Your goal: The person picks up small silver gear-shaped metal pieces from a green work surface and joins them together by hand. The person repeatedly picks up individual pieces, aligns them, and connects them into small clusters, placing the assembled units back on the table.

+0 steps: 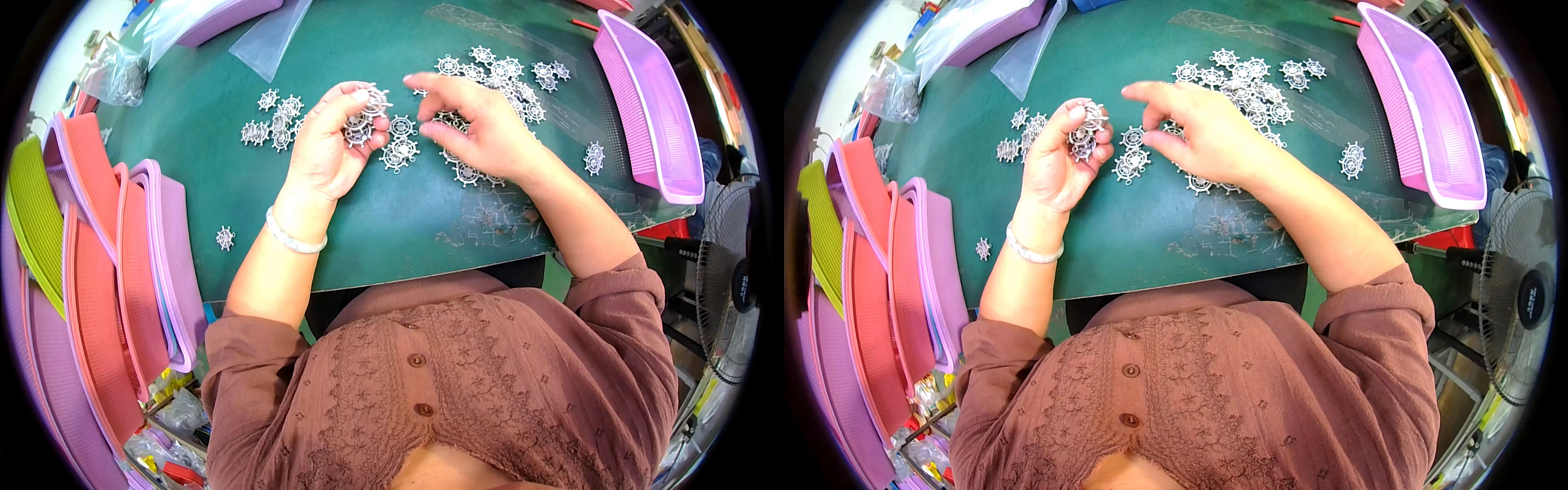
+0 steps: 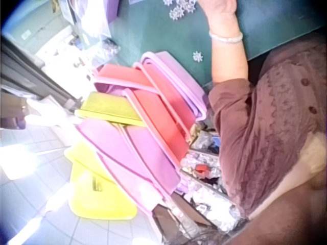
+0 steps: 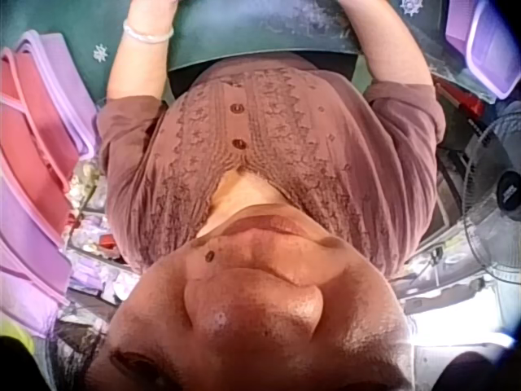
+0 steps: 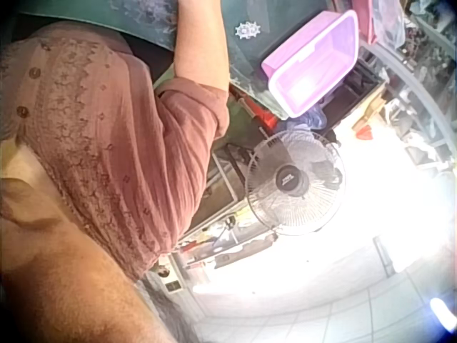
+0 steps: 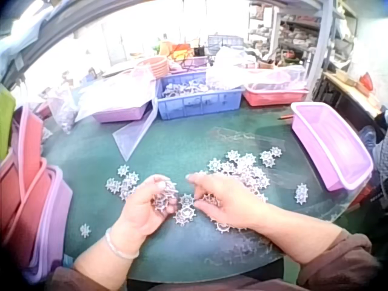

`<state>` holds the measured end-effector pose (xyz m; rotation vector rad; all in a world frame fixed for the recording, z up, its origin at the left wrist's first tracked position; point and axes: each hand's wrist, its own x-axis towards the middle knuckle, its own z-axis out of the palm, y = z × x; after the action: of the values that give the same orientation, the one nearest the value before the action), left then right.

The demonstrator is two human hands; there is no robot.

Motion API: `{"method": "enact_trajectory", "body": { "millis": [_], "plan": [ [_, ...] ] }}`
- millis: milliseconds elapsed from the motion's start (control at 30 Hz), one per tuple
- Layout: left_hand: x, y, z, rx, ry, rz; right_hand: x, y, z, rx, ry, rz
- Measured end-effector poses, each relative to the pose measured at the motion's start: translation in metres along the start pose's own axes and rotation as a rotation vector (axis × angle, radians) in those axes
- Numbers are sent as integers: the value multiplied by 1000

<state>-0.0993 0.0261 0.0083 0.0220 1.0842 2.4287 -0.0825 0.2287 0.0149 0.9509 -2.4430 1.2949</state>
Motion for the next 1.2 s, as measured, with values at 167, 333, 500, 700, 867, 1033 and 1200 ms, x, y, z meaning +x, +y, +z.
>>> {"method": "enact_trajectory", "body": {
  "millis": [167,333,500,700,867,1033,1200],
  "plan": [
    [1,1,-5,-103,35,1,1,-5,4,-165,-226,-56],
    [2,2,-3,-6,92,31,0,-8,9,-194,-248,-41],
    [2,0,-4,72,118,48,-1,-6,13,-159,-180,-37],
    [-2,-2,6,478,38,29,-1,3,3,321,-34,220],
    [-6,-6,13,593,46,-57,1,5,-1,567,-41,352],
    [-6,-6,12,507,40,-62,1,2,-3,592,8,413],
    [-5,-5,11,419,58,-45,1,4,-4,726,21,425]
  ]
}}
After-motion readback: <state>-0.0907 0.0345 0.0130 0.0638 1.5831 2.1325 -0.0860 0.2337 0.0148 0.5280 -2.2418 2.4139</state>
